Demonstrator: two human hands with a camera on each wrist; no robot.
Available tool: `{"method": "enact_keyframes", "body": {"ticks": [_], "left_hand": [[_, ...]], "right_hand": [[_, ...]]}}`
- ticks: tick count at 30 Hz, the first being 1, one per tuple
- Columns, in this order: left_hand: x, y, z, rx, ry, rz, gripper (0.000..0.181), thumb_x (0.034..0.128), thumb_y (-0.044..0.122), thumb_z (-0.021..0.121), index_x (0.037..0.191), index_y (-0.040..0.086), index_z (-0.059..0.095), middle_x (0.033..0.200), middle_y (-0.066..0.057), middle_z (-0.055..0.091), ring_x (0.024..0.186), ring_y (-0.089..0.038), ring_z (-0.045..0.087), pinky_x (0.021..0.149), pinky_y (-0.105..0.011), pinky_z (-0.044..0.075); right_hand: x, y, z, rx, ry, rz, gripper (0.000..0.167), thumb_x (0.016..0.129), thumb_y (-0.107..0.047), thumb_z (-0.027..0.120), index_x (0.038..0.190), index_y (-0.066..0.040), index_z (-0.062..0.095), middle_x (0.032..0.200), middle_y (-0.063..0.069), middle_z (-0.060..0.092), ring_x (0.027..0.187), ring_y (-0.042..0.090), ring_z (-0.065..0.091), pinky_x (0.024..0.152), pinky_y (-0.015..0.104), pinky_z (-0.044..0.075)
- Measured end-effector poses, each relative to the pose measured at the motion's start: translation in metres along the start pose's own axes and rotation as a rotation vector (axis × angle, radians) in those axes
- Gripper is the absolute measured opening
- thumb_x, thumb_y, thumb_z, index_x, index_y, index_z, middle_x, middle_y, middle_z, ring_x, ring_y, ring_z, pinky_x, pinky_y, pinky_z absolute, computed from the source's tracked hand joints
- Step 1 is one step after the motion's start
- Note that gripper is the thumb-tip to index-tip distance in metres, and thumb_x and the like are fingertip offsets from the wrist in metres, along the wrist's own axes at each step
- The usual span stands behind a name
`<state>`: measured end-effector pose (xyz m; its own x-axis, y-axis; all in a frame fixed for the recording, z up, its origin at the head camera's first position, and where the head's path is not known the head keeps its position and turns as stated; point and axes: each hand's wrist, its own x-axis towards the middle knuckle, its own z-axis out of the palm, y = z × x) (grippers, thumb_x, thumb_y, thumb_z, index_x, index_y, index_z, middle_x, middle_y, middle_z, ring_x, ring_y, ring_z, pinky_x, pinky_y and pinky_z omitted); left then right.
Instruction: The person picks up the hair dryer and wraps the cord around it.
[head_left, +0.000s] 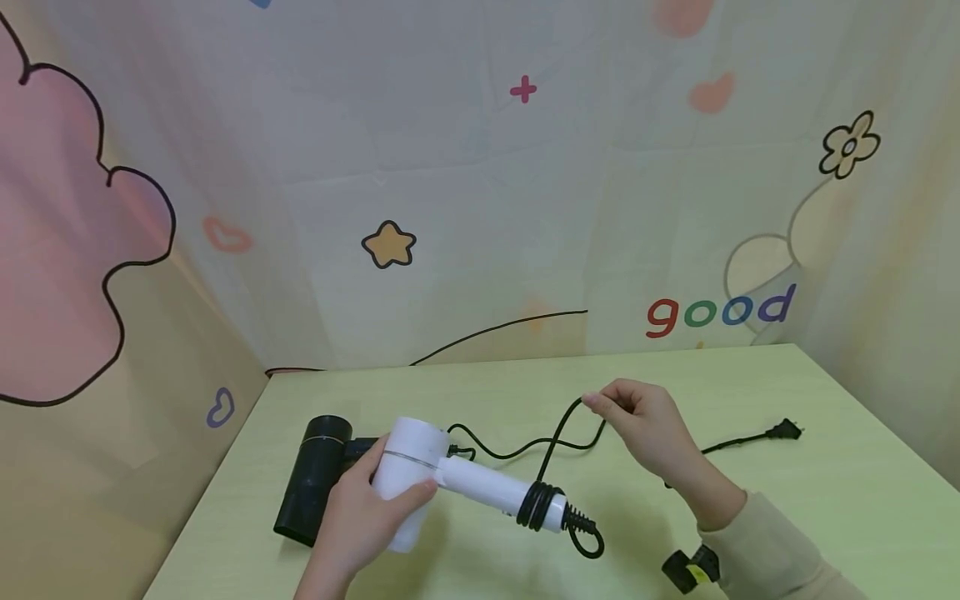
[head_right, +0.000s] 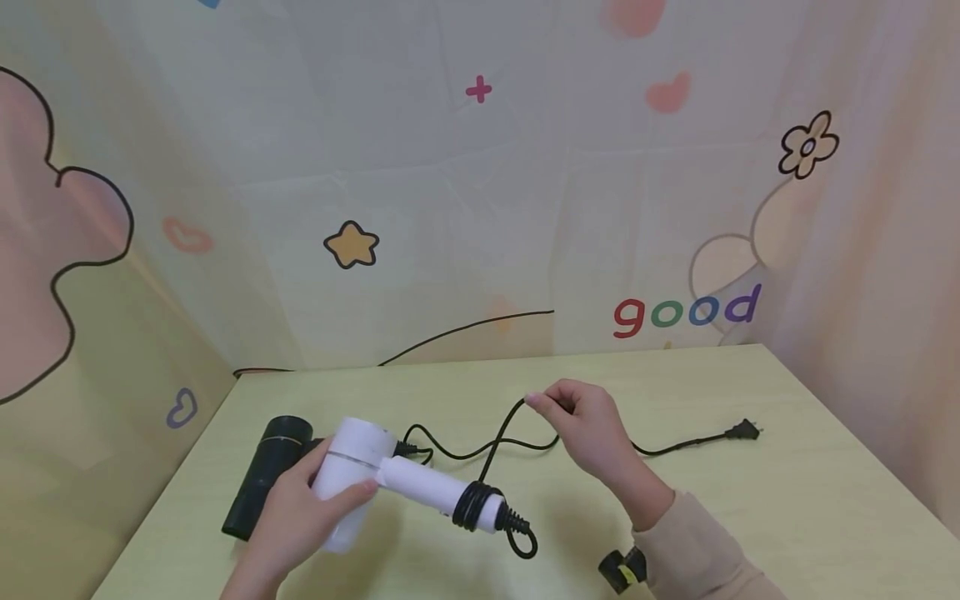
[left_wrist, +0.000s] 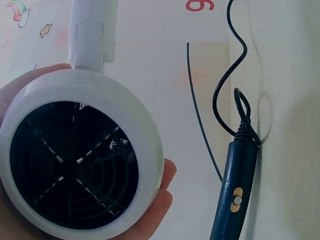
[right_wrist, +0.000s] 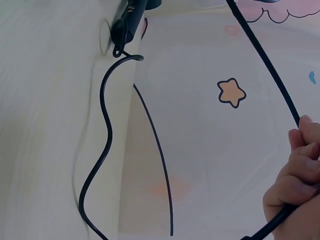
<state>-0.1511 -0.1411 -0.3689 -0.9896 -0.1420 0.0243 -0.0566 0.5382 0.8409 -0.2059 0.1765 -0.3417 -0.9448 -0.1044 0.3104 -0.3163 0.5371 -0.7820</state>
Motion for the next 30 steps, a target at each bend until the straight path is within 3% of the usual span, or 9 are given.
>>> {"method": "enact_keyframes", "body": {"ticks": [12,30], "left_hand": [[0.001,-0.002,0.004,0.085,0.042,0.013,0.085,0.0698,0.047,0.079,0.141,0.019,0.043,0.111,-0.012,0.064,0.08,-0.021,0.06,0.058,-0.032,0.049],[0.001,0.002,0.009,0.173,0.117,0.005,0.086,0.0725,0.046,0.077,0.144,0.015,0.039,0.109,-0.015,0.064,0.081,-0.025,0.061,0.058,-0.034,0.048]], "right_hand": [[-0.006,-0.015,0.0,0.009,0.009,-0.058,0.022,0.091,-0.029,0.063,0.08,-0.01,0.067,0.06,-0.002,0.044,0.052,0.008,0.035,0.048,0.024,0.033],[-0.027,-0.051,0.004,0.075,-0.078,-0.074,0.018,0.088,-0.026,0.066,0.078,-0.011,0.067,0.059,-0.003,0.043,0.053,0.006,0.038,0.048,0.023,0.035]]}}
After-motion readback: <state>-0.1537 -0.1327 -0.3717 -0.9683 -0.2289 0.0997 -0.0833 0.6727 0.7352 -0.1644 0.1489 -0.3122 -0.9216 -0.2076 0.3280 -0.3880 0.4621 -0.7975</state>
